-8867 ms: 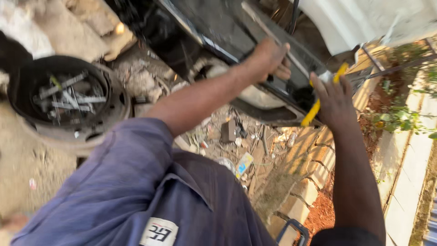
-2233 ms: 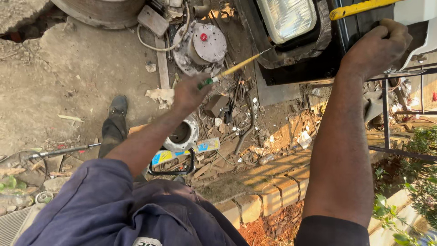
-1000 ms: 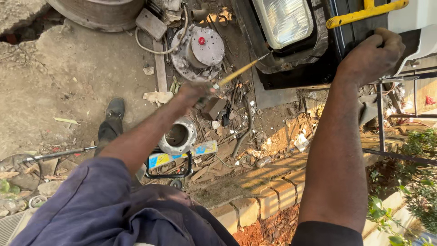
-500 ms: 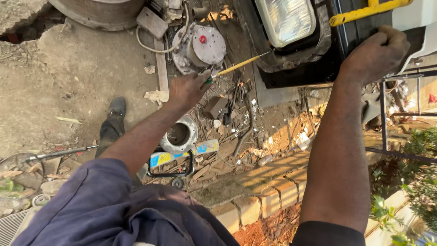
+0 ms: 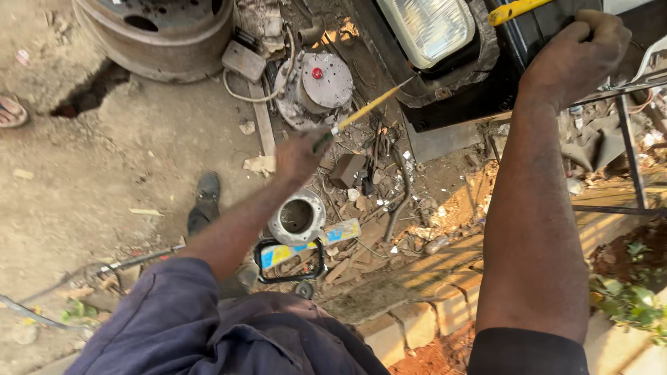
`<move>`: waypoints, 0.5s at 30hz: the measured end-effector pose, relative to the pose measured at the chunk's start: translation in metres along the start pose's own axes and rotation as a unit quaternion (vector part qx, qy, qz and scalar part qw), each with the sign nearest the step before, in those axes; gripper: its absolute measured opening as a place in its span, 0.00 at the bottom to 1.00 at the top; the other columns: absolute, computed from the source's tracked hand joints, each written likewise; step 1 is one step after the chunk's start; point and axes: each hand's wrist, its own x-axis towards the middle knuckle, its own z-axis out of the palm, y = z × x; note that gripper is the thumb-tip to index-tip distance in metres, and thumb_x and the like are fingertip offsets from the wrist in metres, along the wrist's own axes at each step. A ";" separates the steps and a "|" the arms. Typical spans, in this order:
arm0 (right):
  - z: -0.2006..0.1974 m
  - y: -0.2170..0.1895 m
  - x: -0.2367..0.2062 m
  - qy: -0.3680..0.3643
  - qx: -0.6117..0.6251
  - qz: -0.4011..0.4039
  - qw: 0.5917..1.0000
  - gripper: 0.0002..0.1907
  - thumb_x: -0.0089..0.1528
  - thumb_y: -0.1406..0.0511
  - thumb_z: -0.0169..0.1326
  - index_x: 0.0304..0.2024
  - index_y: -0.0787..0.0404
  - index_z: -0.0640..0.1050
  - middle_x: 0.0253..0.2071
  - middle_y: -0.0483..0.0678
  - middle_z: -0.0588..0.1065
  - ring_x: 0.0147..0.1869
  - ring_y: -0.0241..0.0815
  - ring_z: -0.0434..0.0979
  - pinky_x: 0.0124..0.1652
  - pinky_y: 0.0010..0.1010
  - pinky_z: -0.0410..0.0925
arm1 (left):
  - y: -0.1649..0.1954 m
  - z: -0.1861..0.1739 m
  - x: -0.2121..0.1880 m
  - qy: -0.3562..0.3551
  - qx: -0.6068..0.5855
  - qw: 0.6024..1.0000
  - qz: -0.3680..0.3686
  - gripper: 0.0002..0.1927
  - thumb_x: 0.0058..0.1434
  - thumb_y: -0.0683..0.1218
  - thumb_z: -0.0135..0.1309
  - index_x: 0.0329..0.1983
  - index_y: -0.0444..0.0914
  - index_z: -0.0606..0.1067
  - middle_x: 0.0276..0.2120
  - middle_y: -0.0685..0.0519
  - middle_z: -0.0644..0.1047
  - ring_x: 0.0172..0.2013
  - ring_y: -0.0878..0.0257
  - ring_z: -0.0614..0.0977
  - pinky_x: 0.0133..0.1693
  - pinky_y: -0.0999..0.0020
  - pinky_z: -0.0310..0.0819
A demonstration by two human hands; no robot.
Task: The person uses a yellow T-handle wrench and a screwdriver to work on the front headlight assembly of a vehicle. They repeatedly tighten fasteners and pry at the headlight housing while standing in a cluttered outdoor area.
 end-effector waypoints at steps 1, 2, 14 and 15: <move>0.000 -0.001 -0.001 0.014 0.006 -0.033 0.999 0.09 0.64 0.72 0.52 0.35 0.54 0.81 0.44 0.41 0.75 0.47 0.34 0.81 0.47 0.32 0.74 | 0.000 0.002 0.000 -0.031 -0.053 0.995 -0.075 0.17 0.67 0.59 0.53 0.53 0.51 0.82 0.35 0.55 0.82 0.21 0.70 0.74 0.18 0.71 0.70; 0.000 -0.002 -0.001 0.029 0.010 -0.065 0.997 0.09 0.63 0.72 0.53 0.35 0.53 0.82 0.43 0.41 0.75 0.47 0.34 0.80 0.48 0.33 0.73 | -0.001 0.003 0.003 -0.064 -0.105 0.981 -0.149 0.18 0.66 0.60 0.53 0.53 0.50 0.82 0.33 0.55 0.81 0.20 0.69 0.74 0.18 0.71 0.70; 0.005 0.004 -0.003 0.009 0.023 0.000 1.000 0.10 0.67 0.74 0.51 0.39 0.55 0.81 0.47 0.42 0.76 0.50 0.33 0.80 0.49 0.27 0.77 | -0.020 0.026 -0.008 -0.146 -0.415 0.817 -0.373 0.19 0.70 0.60 0.53 0.56 0.46 0.79 0.25 0.52 0.78 0.17 0.67 0.68 0.14 0.72 0.58; 0.004 0.004 -0.002 0.011 0.020 -0.006 1.000 0.11 0.66 0.74 0.50 0.38 0.55 0.81 0.47 0.42 0.76 0.50 0.34 0.80 0.49 0.28 0.77 | -0.019 0.028 -0.009 -0.163 -0.636 0.572 -0.492 0.20 0.69 0.60 0.54 0.55 0.43 0.78 0.25 0.51 0.78 0.17 0.69 0.67 0.13 0.74 0.57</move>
